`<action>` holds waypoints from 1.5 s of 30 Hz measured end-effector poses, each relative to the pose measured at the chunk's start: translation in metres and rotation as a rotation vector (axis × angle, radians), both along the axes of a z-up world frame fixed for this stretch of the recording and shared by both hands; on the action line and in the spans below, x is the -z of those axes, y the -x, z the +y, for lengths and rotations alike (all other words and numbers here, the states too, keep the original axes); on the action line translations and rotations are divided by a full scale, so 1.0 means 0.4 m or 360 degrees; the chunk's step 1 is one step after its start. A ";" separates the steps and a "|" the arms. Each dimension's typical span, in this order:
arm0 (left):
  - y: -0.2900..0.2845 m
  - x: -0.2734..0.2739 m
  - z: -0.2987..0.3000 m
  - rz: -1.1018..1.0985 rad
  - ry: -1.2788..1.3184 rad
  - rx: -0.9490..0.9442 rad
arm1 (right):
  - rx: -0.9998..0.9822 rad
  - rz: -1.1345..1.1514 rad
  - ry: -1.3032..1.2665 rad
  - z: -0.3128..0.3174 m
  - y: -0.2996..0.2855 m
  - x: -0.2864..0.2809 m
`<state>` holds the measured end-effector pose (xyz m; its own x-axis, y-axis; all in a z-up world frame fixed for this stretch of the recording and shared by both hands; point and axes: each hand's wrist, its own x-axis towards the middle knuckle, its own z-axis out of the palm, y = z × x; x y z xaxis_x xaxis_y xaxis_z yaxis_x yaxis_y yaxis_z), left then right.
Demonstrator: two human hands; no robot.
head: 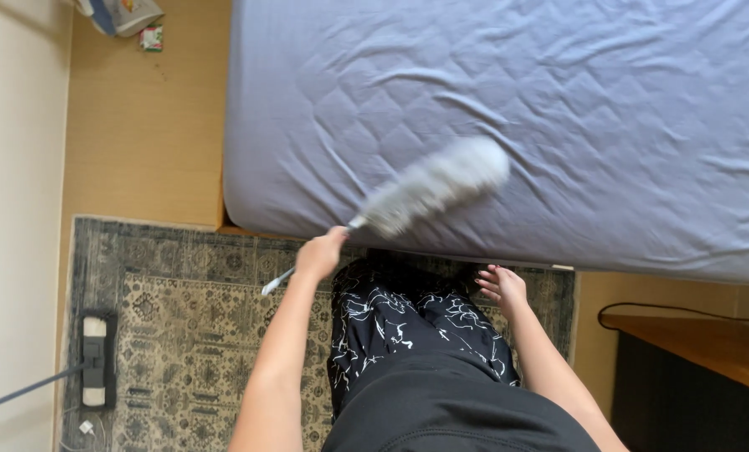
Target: The person uses a feather duster to wipe the surface of a bed covered with a grey sheet. They move around the bed, dusting the top surface and the edges, and occasionally pull the sheet taut with one hand while dusting with the other.
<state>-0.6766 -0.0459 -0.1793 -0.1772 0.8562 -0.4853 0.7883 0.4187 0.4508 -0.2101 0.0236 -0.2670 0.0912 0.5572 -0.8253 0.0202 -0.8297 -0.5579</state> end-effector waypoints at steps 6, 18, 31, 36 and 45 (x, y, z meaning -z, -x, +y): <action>0.043 0.141 -0.007 -0.0131 -0.0421 -0.1233 | 0.0247 -0.0071 0.0064 -0.037 -0.109 0.004; -0.511 0.117 0.139 -0.0425 -0.0539 -0.0895 | 0.0017 0.0123 -0.0031 0.034 -0.149 0.013; -1.021 -0.058 0.190 -0.0640 -0.0115 0.0681 | 0.0249 0.0586 0.0023 0.052 -0.405 0.004; -1.084 0.077 0.189 -0.0938 -0.0475 0.0192 | 0.0223 0.0725 -0.0098 0.094 -0.385 -0.030; -1.107 0.023 0.326 -0.1245 -0.0763 -0.0017 | -0.0163 0.0824 0.0166 0.167 -0.251 -0.364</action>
